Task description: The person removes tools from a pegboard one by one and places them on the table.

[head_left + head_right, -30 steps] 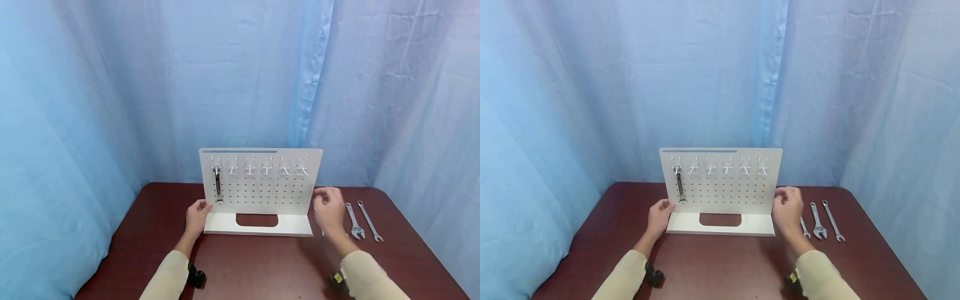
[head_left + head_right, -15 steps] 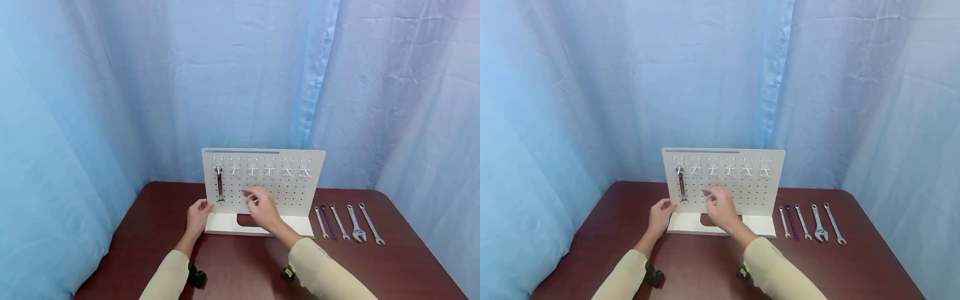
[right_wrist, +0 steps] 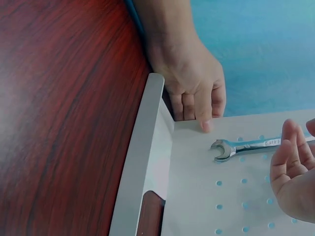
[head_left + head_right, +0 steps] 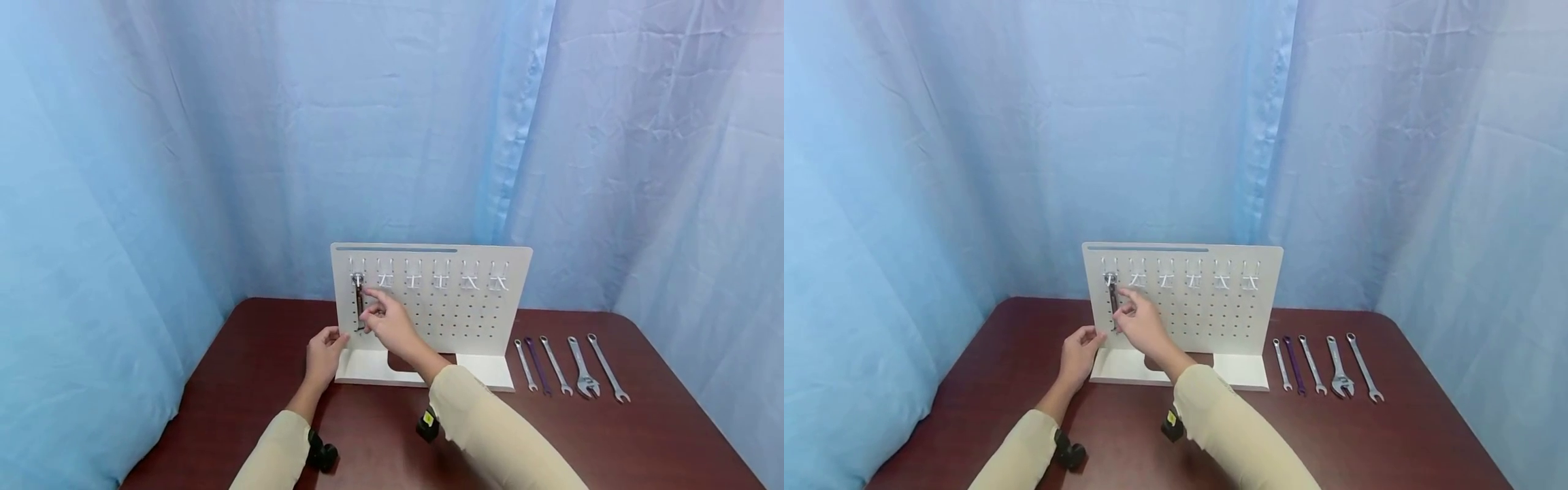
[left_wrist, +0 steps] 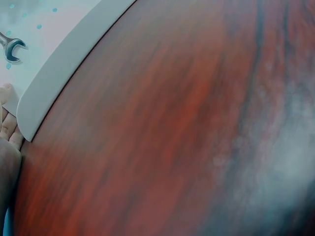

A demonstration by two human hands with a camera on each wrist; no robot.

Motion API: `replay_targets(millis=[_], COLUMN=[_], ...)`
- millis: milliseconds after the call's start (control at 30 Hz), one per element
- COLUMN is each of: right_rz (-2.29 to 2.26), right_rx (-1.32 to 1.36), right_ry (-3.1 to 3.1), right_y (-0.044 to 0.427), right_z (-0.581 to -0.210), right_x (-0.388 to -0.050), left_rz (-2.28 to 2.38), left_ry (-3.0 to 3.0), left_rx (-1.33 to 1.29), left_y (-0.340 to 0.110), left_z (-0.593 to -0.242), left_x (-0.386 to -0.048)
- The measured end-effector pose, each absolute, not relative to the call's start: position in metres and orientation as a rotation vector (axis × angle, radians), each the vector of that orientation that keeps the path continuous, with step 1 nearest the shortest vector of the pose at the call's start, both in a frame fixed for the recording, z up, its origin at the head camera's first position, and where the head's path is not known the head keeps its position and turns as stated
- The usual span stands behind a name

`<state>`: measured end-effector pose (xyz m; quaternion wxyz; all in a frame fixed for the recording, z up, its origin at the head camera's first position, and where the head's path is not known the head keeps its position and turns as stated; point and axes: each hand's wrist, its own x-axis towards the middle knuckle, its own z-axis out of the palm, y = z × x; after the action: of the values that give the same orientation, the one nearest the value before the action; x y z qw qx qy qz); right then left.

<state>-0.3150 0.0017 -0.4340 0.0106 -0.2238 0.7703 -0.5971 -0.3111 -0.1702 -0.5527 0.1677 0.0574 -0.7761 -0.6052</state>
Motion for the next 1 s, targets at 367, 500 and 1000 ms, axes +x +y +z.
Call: replay_targets(millis=[367, 500, 1000], right_rz=[-1.903, -1.875, -1.856], right_rx=[-0.611, -0.611, -0.568], right_ry=[2.289, 2.294, 2.466], right_y=[-0.012, -0.013, -0.014], right_z=[-0.429, -0.433, -0.441], right_x=[-0.323, -0.321, -0.304], left_rz=[-1.705, -1.672, -1.692], left_ry=[-2.191, -2.228, -2.194], left_rx=[0.133, 0.144, 0.172], left_y=[-0.169, -0.166, -0.17], left_z=[-0.549, -0.55, -0.553], left_x=[-0.31, -0.308, -0.31])
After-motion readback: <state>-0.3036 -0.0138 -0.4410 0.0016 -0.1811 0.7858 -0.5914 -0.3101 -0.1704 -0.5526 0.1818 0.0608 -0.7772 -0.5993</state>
